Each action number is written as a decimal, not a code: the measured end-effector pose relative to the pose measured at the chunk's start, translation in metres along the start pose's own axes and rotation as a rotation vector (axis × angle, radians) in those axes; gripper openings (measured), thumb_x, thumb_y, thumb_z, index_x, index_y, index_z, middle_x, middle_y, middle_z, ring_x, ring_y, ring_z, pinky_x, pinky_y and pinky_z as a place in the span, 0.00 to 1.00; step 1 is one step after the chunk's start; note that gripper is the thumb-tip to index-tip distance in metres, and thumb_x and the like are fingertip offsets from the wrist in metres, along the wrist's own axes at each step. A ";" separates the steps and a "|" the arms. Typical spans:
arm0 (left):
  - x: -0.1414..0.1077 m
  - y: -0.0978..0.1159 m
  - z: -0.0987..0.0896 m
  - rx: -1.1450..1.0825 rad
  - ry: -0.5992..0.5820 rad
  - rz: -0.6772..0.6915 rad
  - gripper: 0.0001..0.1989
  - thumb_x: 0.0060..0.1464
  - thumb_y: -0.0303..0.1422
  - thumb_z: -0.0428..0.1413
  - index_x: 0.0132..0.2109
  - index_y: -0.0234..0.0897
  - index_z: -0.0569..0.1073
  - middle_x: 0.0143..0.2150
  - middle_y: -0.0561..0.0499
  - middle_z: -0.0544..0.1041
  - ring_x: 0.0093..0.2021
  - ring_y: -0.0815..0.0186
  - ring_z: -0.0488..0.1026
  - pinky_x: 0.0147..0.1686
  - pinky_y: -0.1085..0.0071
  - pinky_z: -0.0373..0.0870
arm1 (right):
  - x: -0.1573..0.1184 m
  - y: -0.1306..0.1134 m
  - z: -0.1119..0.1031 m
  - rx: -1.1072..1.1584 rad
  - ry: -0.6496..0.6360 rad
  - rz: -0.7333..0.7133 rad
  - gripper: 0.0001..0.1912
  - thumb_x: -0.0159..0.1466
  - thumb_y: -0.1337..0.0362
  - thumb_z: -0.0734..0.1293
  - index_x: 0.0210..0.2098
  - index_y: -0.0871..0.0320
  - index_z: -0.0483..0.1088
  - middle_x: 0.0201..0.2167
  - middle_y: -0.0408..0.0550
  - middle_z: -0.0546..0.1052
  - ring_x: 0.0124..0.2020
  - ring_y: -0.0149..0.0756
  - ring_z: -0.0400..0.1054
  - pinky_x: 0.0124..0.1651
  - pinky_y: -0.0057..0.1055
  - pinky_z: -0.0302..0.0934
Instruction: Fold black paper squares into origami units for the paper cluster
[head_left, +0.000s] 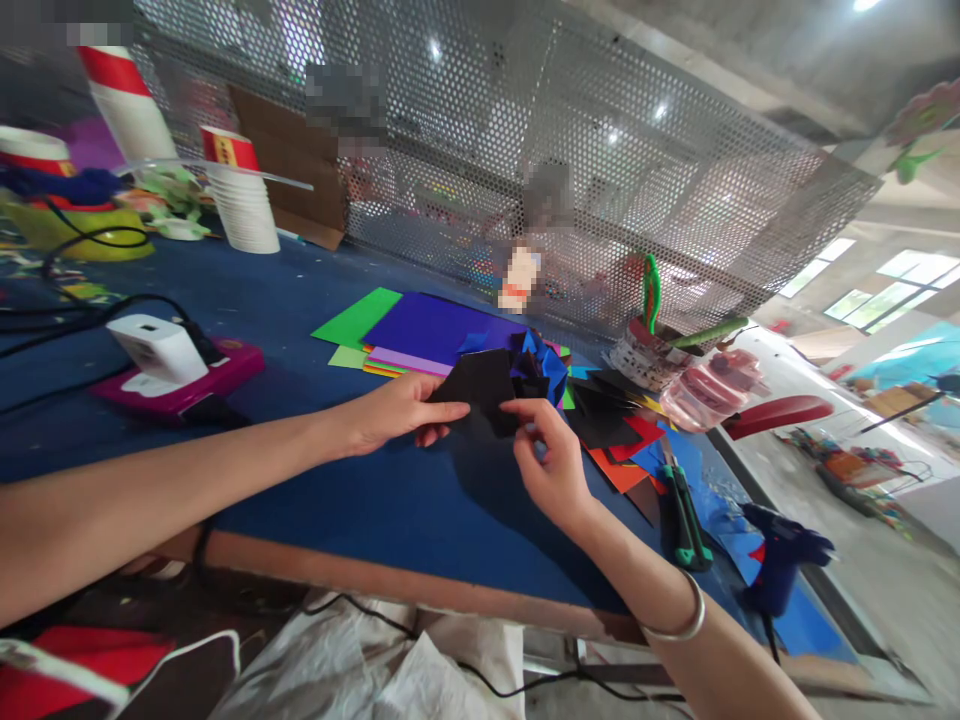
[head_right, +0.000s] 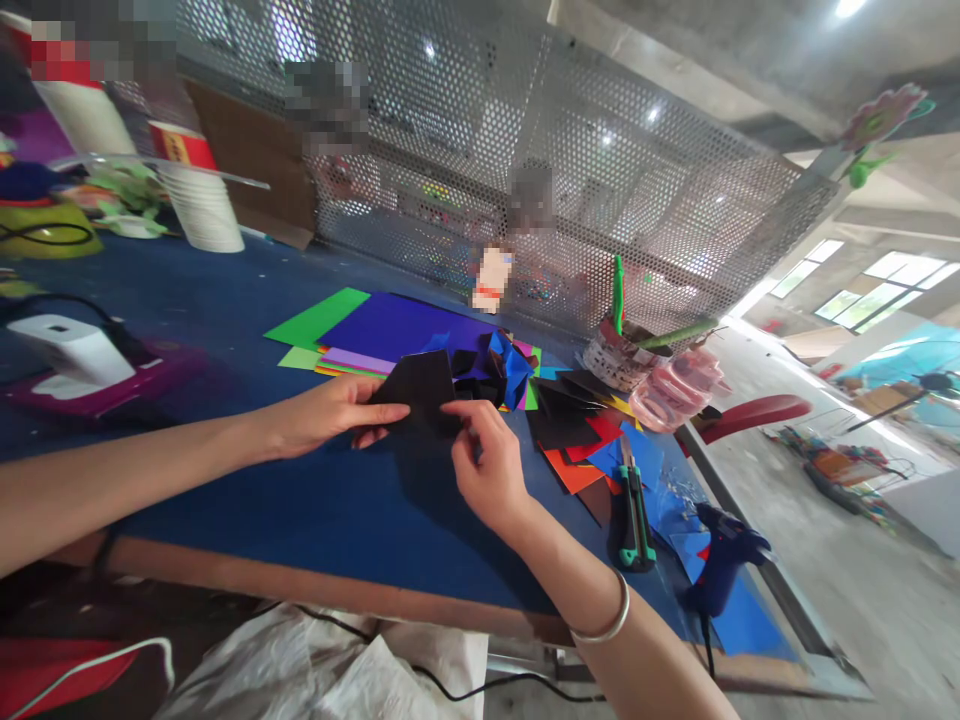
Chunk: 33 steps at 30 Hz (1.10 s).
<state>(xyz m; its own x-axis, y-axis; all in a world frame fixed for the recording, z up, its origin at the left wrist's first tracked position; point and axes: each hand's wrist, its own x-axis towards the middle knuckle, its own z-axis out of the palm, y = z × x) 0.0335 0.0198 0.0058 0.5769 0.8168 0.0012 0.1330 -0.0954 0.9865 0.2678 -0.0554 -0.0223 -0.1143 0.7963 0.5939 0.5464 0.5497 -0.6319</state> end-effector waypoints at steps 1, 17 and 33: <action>0.000 0.000 -0.001 -0.019 0.006 -0.005 0.25 0.46 0.54 0.72 0.31 0.39 0.73 0.21 0.57 0.70 0.21 0.70 0.66 0.20 0.74 0.61 | 0.000 -0.001 -0.002 -0.063 -0.026 -0.055 0.18 0.67 0.70 0.63 0.52 0.53 0.78 0.48 0.51 0.81 0.40 0.37 0.77 0.41 0.33 0.73; 0.003 -0.001 -0.007 -0.011 -0.006 -0.036 0.21 0.45 0.48 0.68 0.39 0.36 0.81 0.29 0.53 0.75 0.24 0.71 0.65 0.22 0.75 0.59 | -0.002 -0.005 -0.005 -0.477 0.017 -0.509 0.17 0.71 0.73 0.69 0.51 0.51 0.86 0.40 0.50 0.80 0.41 0.40 0.75 0.46 0.37 0.72; -0.026 -0.035 -0.033 0.896 -0.156 0.845 0.13 0.76 0.33 0.56 0.61 0.39 0.80 0.62 0.42 0.85 0.63 0.54 0.81 0.67 0.58 0.76 | -0.004 0.006 -0.002 -0.116 -0.356 -0.477 0.13 0.75 0.73 0.68 0.44 0.56 0.85 0.44 0.51 0.88 0.45 0.37 0.84 0.49 0.32 0.81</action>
<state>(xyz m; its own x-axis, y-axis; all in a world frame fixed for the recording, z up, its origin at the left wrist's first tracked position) -0.0129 0.0202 -0.0231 0.8310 0.2402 0.5018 0.1416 -0.9636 0.2267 0.2736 -0.0563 -0.0275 -0.6284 0.5154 0.5827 0.4511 0.8517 -0.2667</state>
